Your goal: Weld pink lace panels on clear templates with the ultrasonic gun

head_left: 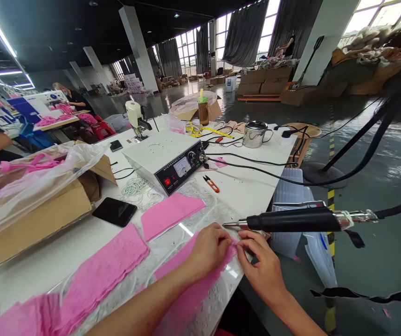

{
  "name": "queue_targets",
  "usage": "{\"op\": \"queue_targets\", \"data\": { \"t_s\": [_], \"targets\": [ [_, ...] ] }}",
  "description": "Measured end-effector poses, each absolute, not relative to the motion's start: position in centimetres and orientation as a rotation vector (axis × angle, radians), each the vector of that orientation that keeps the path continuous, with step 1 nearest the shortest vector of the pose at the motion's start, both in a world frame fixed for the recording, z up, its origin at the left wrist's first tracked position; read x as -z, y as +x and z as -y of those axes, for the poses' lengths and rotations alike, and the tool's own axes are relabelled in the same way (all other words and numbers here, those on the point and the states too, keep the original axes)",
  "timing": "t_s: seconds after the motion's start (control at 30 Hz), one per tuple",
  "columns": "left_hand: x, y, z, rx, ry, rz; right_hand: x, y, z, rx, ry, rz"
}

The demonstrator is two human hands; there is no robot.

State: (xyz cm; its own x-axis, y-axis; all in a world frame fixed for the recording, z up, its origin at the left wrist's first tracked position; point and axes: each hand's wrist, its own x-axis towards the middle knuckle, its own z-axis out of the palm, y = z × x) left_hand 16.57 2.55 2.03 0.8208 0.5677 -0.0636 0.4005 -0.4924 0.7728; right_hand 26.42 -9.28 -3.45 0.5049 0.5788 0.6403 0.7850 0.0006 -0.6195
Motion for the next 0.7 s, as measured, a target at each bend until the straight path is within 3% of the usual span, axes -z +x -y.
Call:
{"op": "queue_targets", "data": {
  "t_s": [0.7],
  "targets": [
    [-2.33,15.93,-2.98,-0.361,1.975,-0.763,3.64,26.06,9.45,0.311,-1.687,1.172]
  ]
}}
